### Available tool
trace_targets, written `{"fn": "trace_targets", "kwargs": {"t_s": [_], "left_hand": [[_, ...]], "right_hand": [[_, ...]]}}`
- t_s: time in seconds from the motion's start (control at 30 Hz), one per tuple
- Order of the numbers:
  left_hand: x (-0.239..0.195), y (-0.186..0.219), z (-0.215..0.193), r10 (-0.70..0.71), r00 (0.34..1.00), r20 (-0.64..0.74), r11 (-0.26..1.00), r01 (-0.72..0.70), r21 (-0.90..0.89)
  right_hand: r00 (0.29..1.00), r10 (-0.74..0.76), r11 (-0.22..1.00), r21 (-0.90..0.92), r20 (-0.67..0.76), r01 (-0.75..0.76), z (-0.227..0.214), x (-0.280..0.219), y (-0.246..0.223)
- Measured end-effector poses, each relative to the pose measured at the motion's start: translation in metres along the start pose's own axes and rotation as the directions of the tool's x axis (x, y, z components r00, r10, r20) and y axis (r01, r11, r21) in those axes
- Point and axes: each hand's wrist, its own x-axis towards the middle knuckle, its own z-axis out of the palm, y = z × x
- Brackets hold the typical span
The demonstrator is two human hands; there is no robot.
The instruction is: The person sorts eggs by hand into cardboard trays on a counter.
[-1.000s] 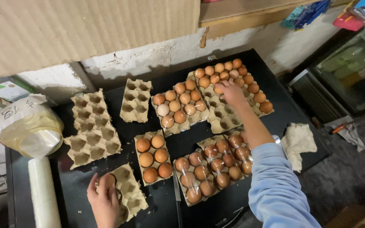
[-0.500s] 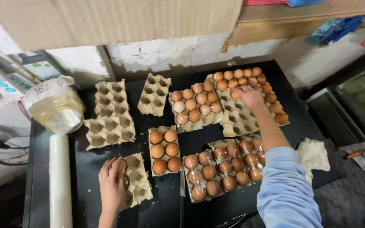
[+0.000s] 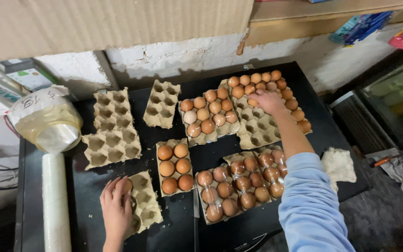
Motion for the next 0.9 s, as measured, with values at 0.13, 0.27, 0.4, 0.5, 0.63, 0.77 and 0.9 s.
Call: {"fn": "trace_targets", "kwargs": {"t_s": [0.13,0.27,0.4,0.5,0.63,0.77,0.9], "left_hand": [[0.0,-0.001,0.003,0.003,1.0,-0.01,1.0,-0.003,0.015],[0.0,0.001,0.003,-0.006,1.0,-0.002,1.0,0.006,0.006],[0.0,0.003,0.002,0.003,1.0,-0.021,1.0,-0.003,0.009],[0.0,0.004,0.002,0.012,1.0,-0.028,1.0,-0.012,0.025],[0.0,0.002,0.003,0.025,0.999,-0.046,0.999,-0.024,0.027],[0.0,0.005,0.001,0.011,0.999,-0.037,1.0,-0.011,0.006],[-0.001,0.006,0.0,0.013,0.999,-0.05,1.0,-0.013,-0.002]], "right_hand": [[1.0,0.012,0.999,0.042,0.005,-0.012,0.0,-0.002,0.002],[0.995,-0.036,0.998,0.051,-0.097,0.041,0.008,-0.003,0.002],[0.963,-0.041,0.998,0.038,-0.266,0.053,0.018,-0.007,0.0],[0.96,-0.035,0.999,0.024,-0.278,0.044,0.021,-0.012,-0.001],[0.885,-0.057,0.998,0.004,-0.462,0.066,0.026,-0.018,-0.003],[0.833,0.097,0.982,0.191,-0.545,0.011,0.03,-0.028,-0.011],[0.785,0.41,0.644,0.757,-0.464,0.11,0.027,-0.033,-0.021]]}}
